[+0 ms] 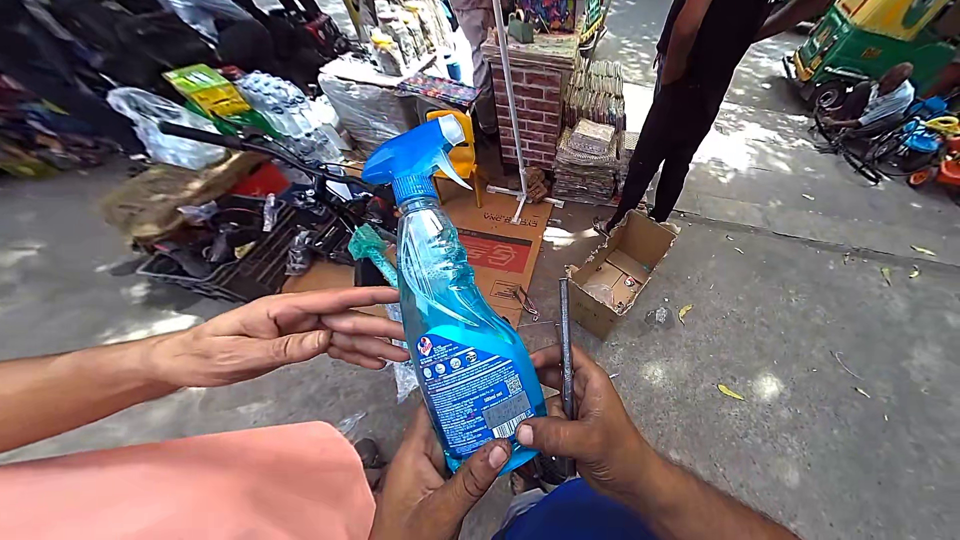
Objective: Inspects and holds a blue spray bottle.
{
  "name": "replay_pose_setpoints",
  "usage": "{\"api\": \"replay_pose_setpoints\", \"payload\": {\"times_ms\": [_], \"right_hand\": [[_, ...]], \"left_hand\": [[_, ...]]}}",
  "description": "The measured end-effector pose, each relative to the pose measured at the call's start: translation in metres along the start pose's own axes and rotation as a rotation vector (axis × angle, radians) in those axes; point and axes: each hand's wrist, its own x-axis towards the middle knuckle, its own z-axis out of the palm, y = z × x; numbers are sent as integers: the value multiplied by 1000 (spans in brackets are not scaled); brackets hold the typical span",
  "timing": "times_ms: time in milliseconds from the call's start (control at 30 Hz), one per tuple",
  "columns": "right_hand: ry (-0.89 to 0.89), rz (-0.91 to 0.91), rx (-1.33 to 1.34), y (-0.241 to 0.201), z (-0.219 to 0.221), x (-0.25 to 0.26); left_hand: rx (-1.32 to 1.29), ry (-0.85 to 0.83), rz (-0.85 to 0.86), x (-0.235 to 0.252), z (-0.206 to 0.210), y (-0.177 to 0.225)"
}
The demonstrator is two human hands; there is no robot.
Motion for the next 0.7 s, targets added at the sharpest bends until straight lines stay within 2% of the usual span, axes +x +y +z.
{"api": "replay_pose_setpoints", "payload": {"times_ms": [700], "right_hand": [[42, 18, -54, 4, -2, -12]], "left_hand": [[56, -31, 8, -10, 1, -10]]}}
